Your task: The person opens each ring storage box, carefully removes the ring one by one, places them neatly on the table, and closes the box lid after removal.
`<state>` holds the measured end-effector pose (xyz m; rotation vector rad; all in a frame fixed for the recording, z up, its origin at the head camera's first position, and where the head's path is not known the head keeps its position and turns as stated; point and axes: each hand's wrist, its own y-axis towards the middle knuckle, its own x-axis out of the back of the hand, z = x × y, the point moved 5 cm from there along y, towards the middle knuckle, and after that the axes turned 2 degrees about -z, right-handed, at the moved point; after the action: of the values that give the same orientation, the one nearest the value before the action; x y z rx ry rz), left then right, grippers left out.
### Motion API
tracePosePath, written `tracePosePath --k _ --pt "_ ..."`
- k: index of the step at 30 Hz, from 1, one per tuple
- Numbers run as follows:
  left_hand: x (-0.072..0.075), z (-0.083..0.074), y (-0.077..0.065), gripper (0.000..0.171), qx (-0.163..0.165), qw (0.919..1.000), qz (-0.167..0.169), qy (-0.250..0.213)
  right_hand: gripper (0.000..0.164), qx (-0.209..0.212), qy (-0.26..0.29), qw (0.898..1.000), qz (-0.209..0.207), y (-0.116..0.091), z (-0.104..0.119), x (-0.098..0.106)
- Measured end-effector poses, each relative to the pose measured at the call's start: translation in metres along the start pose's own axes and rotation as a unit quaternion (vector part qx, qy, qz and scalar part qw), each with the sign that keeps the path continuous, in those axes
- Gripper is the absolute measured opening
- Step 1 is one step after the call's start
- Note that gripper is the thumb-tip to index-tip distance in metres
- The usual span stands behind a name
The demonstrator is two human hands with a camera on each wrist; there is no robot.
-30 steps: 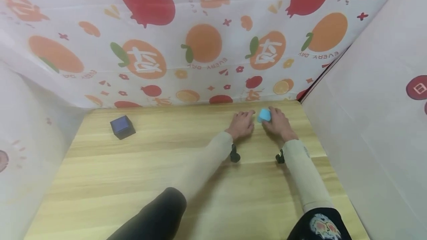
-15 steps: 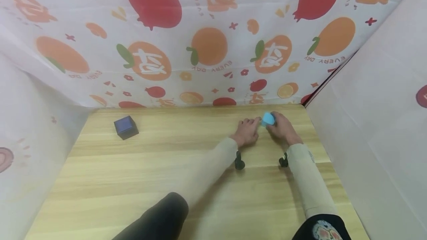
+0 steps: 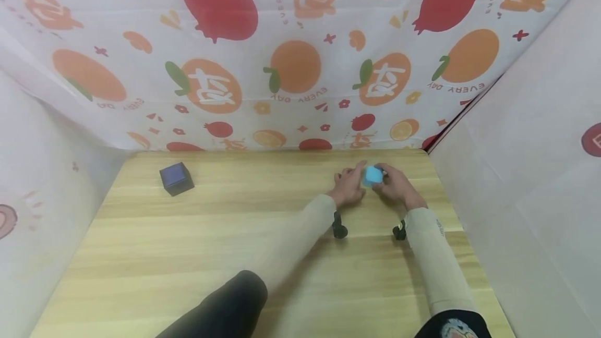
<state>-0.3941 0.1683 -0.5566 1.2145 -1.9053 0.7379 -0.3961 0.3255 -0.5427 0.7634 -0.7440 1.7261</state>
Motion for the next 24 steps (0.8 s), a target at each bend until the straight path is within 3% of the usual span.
tracePosePath --k 7,15,24 --pt "0.003 -0.006 0.000 0.080 -0.030 0.9994 -0.010 0.017 0.057 0.016 0.003 1.000 -0.012 -0.002 0.004 -0.003" --pt "-0.002 -0.004 0.001 0.081 0.014 0.9993 -0.007 -0.034 0.055 0.012 0.006 1.000 -0.003 -0.010 0.005 -0.005" --pt "0.002 -0.008 0.000 0.074 0.002 0.9993 -0.014 -0.036 0.054 0.000 -0.007 1.000 0.001 -0.006 0.009 -0.004"
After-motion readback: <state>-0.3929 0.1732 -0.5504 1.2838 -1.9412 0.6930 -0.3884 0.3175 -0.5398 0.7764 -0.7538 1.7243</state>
